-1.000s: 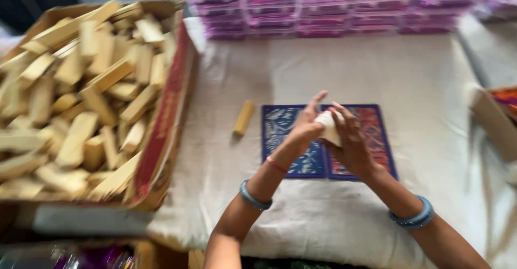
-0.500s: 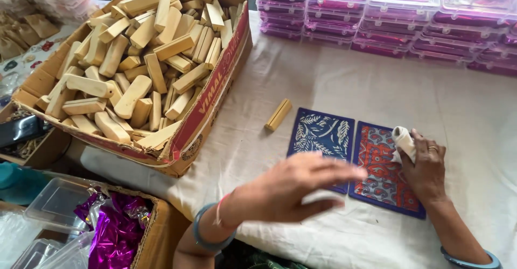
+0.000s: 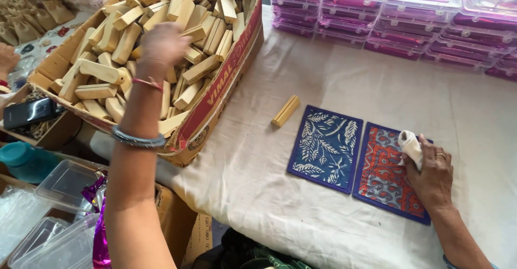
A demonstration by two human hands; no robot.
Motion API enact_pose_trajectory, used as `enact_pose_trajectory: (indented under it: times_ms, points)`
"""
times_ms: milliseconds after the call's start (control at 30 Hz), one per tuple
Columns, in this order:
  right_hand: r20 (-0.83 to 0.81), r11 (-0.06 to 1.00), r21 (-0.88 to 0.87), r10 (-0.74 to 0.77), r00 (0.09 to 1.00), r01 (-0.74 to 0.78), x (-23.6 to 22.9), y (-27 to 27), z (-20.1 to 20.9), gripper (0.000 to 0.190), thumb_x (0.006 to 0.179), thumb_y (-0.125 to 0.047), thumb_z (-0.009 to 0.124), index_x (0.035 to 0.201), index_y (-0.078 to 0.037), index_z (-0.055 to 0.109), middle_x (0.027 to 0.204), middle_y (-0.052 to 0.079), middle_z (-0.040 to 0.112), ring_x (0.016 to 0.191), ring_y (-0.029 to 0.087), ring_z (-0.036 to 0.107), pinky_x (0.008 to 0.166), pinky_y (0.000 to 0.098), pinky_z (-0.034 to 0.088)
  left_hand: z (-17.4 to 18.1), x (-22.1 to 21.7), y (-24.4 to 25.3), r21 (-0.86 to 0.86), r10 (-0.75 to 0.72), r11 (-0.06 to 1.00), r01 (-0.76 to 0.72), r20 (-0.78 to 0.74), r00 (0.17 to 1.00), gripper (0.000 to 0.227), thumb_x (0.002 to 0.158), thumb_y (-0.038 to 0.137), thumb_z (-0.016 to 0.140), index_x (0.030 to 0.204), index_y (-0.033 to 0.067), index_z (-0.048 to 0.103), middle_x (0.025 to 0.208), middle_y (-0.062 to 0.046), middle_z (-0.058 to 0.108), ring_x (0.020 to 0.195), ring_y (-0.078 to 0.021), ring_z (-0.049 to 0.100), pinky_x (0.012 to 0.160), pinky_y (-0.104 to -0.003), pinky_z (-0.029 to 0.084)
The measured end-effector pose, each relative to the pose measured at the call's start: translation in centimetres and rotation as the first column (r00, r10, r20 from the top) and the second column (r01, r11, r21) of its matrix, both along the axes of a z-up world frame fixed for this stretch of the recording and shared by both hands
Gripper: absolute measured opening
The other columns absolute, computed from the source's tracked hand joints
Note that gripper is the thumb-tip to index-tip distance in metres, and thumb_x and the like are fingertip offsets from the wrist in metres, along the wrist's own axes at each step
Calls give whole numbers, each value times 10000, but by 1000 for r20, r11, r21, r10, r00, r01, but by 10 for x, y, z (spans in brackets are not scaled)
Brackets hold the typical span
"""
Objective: The person sits at a table and uses a white cloth to polish small rectangular wooden blocks. They pick up a block from a cardboard box, rub it thoroughly with the cloth, and place it on a patterned mat before repeating the process with another block.
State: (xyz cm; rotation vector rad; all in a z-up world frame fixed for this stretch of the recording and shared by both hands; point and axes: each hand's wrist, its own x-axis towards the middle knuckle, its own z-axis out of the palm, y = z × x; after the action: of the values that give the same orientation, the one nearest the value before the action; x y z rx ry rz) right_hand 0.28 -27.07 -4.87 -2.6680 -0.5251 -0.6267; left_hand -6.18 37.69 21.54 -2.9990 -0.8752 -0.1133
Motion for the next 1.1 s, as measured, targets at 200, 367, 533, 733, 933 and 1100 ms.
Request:
enact_pose_trajectory:
  times_ms: [200, 367, 533, 733, 933, 1100]
  points:
    - [8, 1000, -21, 2, 1000, -2, 0, -1, -1, 647, 946, -326, 744, 1528, -114, 558, 1288, 170, 662, 1220, 361, 605, 980, 505, 516, -68, -50, 114, 90, 374, 927, -363, -278, 885, 491, 915, 481, 754, 1114, 33, 752, 1078, -142, 755, 988, -250, 741, 815, -411, 604]
    - [-12, 999, -30, -13, 1000, 12, 0, 3, 3, 677, 941, -370, 751, 1530, -107, 544, 1288, 176, 660, 1224, 365, 604, 975, 511, 517, -70, -63, 97, 156, 307, 947, -280, -195, 932, 608, 816, 547, 823, 1197, 82, 732, 1250, -152, 706, 1158, -334, 674, 893, -468, 568]
    - [-30, 1000, -10, 18, 999, -18, -5, 11, 13, 788, 927, -435, 720, 1574, -79, 447, 1311, 211, 616, 1227, 390, 586, 981, 527, 508, -48, -62, 80, 180, 191, 963, -201, 75, 979, 532, 1004, 536, 698, 1161, 28, 721, 1098, -233, 743, 1004, -393, 709, 801, -545, 561]
    - [-38, 995, -83, 56, 998, -59, -11, 22, 22, 820, 892, -490, 680, 1570, -119, 406, 1483, 158, 534, 1320, 362, 531, 1059, 529, 426, 20, -60, -123, 70, -415, 892, 446, 516, 749, 316, 1163, 355, 619, 1114, 48, 672, 933, -131, 720, 767, -258, 712, 745, -407, 577]
    - [-29, 996, -73, 42, 999, -44, -14, 22, 30, 791, 905, -444, 700, 1556, -115, 394, 1497, 165, 508, 1317, 359, 521, 1069, 523, 406, -86, 0, -302, -68, -656, 616, 784, 506, 560, 321, 994, 296, 671, 1101, -6, 649, 815, -128, 675, 623, -209, 646, 524, -337, 554]
    - [-18, 995, 49, 88, 996, -87, -13, 19, 36, 729, 867, -83, 727, 1525, -93, 412, 1423, 202, 541, 1227, 366, 597, 1018, 482, 499, -198, 54, -398, -359, -546, 642, 677, 406, 733, 568, 972, 460, 653, 1298, -3, 608, 908, -164, 729, 719, -240, 715, 590, -367, 605]
